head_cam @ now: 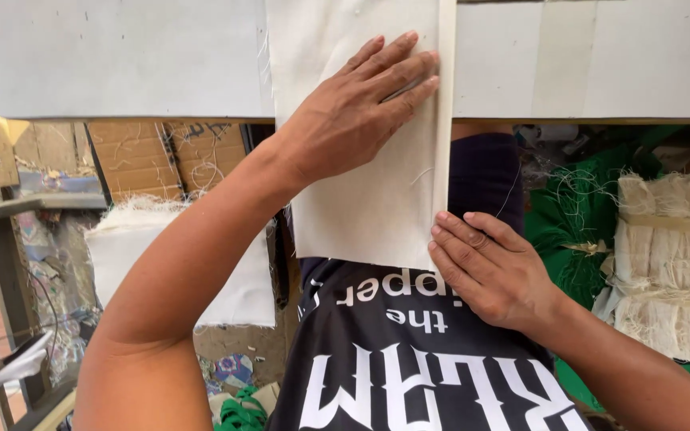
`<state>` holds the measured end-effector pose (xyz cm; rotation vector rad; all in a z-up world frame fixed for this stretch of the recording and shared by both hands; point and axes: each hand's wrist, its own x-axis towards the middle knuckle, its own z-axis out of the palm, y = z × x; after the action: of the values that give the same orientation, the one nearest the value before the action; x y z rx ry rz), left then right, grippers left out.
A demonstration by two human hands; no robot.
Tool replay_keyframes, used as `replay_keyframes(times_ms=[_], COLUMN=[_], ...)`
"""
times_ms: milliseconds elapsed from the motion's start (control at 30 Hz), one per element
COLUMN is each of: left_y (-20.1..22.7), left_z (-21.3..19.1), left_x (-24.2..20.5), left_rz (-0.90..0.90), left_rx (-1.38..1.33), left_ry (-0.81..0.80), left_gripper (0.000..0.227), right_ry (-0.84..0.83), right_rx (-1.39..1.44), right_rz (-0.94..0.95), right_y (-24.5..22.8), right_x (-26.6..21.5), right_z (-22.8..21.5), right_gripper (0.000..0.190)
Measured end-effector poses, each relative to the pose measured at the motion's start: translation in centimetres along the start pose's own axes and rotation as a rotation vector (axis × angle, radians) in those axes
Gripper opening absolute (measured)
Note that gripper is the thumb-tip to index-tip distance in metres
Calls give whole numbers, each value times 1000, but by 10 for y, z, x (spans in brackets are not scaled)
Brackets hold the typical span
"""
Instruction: Folding and sewing the edges of white fabric pieces using an industrial sewing machine
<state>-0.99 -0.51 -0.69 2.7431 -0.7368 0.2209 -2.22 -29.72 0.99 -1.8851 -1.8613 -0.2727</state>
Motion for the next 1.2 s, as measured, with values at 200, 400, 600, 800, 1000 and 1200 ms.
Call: replay_keyframes(times_ms=[200,400,600,800,1000,1200], left_y=[-3,-3,9,4,-13,-46], left_z=[2,3,4,-9,-18,-26], left_x=[-1,-1,-1,-7,-2,19], left_rz=[47,68,-17,-16,-17,-11], left_rx=[-65,-88,-20,12,6,-50], left_ry=[-16,-4,-87,-64,-62,-87], left_gripper=[49,48,61,38,36,41], right_ry=[36,79,60,40,-22,-12], right_rx=[14,47,117,176,214,192], right_rz=[25,-15,43,96,126,168], right_y=[-1,-4,-6,-9,1,30], right_x=[3,6,5,11,19,41], right_z=[-3,-6,-16,-10,-6,-4], right_gripper=[15,11,17,16,21,18])
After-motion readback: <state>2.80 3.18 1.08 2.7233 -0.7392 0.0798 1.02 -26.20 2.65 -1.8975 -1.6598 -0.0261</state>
